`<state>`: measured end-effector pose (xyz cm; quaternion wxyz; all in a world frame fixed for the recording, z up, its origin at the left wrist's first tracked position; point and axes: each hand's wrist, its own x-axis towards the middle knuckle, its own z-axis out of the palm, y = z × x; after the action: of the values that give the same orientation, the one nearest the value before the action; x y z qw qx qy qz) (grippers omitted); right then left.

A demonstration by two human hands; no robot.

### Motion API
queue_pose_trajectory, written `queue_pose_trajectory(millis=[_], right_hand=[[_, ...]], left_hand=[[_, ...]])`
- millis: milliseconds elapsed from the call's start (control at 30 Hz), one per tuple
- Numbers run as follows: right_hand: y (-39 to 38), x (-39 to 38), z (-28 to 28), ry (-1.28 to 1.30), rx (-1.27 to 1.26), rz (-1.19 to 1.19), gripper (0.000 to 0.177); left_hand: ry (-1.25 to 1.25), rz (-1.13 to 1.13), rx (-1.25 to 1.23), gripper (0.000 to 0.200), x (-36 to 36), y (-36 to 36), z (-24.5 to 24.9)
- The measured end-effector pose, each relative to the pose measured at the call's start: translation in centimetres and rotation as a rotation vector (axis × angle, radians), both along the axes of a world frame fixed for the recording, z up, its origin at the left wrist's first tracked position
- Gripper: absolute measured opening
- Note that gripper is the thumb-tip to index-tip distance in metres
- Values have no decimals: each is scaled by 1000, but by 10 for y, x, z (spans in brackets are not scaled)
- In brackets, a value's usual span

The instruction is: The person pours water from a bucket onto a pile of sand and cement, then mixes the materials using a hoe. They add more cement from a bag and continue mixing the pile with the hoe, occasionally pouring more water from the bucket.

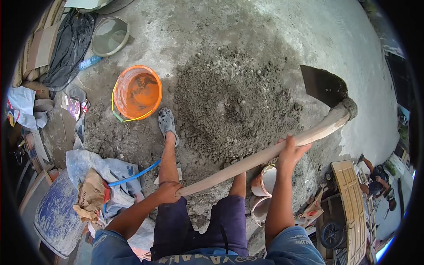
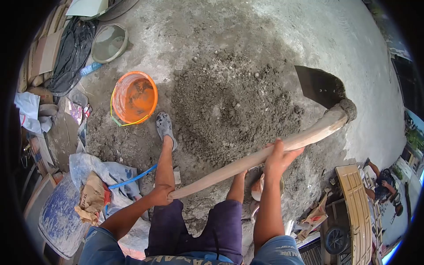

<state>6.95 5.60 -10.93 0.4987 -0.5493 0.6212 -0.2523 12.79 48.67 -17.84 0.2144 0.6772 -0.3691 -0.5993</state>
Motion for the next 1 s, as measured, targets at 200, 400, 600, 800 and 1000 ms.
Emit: queue_pose_trajectory(millis=[200,400,600,800,1000], right_hand=[[-152,17,-91,345,56,110,49],[59,-20,-257,430,920,186,40],[59,-30,-209,266,970,80,37],[163,-14,-143,67,659,-138,68],[94,17,-44,-92,195,-135,68]], left_hand=[[123,197,76,40,-21,-151,73],[366,255,575,47,1,-140,230],[455,131,563,47,21,-124,252],[-81,-26,409,32,41,134,141],[-414,-47,39,37,45,87,-33]])
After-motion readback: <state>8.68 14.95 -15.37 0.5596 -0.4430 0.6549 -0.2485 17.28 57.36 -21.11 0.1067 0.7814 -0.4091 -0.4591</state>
